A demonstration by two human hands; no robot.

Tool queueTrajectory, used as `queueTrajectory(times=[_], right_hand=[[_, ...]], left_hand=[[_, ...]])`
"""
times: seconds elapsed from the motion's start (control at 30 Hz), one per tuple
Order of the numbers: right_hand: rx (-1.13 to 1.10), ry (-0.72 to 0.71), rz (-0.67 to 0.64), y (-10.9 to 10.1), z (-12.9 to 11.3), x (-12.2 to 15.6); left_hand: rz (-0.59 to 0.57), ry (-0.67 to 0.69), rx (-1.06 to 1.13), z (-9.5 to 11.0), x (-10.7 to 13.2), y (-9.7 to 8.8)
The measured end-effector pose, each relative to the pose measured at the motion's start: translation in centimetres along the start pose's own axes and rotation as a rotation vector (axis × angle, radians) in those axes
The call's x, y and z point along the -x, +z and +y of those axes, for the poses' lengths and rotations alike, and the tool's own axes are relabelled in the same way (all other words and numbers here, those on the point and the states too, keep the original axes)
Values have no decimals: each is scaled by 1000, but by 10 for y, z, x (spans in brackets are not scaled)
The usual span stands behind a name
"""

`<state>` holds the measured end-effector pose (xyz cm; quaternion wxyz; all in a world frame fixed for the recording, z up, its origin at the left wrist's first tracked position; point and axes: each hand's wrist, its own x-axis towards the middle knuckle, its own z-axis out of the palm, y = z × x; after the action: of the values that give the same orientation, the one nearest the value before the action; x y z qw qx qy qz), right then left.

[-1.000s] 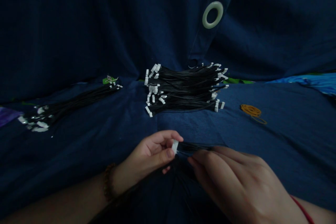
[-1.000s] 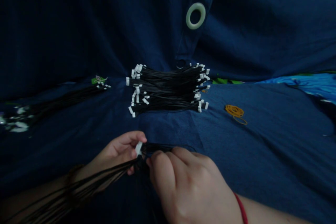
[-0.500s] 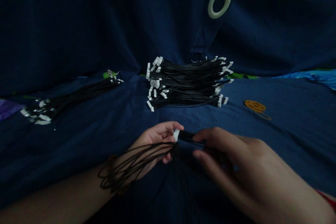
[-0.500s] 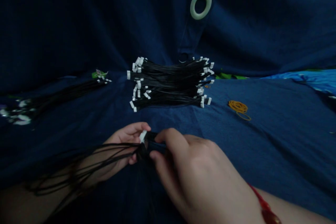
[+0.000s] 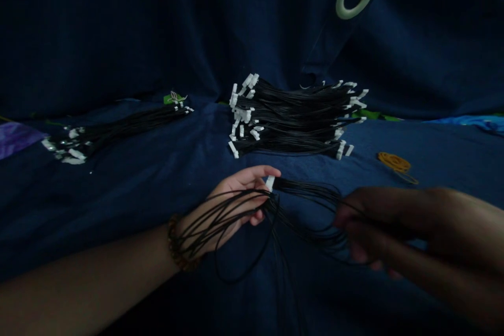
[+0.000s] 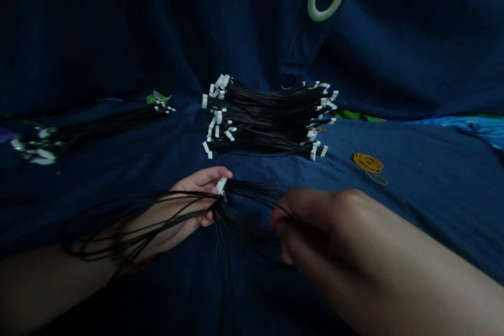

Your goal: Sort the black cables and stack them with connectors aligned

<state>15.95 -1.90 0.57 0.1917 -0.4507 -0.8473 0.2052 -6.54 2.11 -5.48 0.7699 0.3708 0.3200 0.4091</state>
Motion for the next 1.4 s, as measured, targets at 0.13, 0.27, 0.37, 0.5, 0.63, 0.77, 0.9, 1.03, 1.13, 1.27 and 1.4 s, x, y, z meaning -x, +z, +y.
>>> queueTrajectory(times=[0.13, 0.27, 0.37, 0.5, 0.63, 0.77, 0.9, 1.03, 1.13, 1.27, 1.4], right_hand=[[-469, 87, 9, 1, -5, -9], [-855, 198, -57, 2, -7, -17], [-1024, 226, -137, 2, -6, -19], [-1171, 241, -144, 2, -7, -19], [-1277, 279, -156, 2, -10, -21], [-1353, 271, -170, 3, -11, -21], [-1339, 272, -142, 5, -11, -19], [-1357, 255, -166, 8, -13, -14], [-1344, 238, -195, 12, -17, -9], [-1252, 358, -228, 16, -23, -5], [-1231, 530, -272, 17, -25, -7]], left_hand=[[-5, 24, 3, -1, -1, -2], [-56, 43, 12, -2, -1, -3], [-65, 52, 9, 0, 2, -2], [-61, 45, -30, 2, 5, -2], [-64, 54, -51, 1, 5, -3], [-83, 54, -44, 1, 4, -3], [-98, 49, -58, 3, 5, -1], [-72, 31, -57, 4, 6, 0], [-50, 17, -41, 3, 5, 1], [-60, 6, -18, 3, 4, 1], [-99, -26, -31, 2, 4, 0]])
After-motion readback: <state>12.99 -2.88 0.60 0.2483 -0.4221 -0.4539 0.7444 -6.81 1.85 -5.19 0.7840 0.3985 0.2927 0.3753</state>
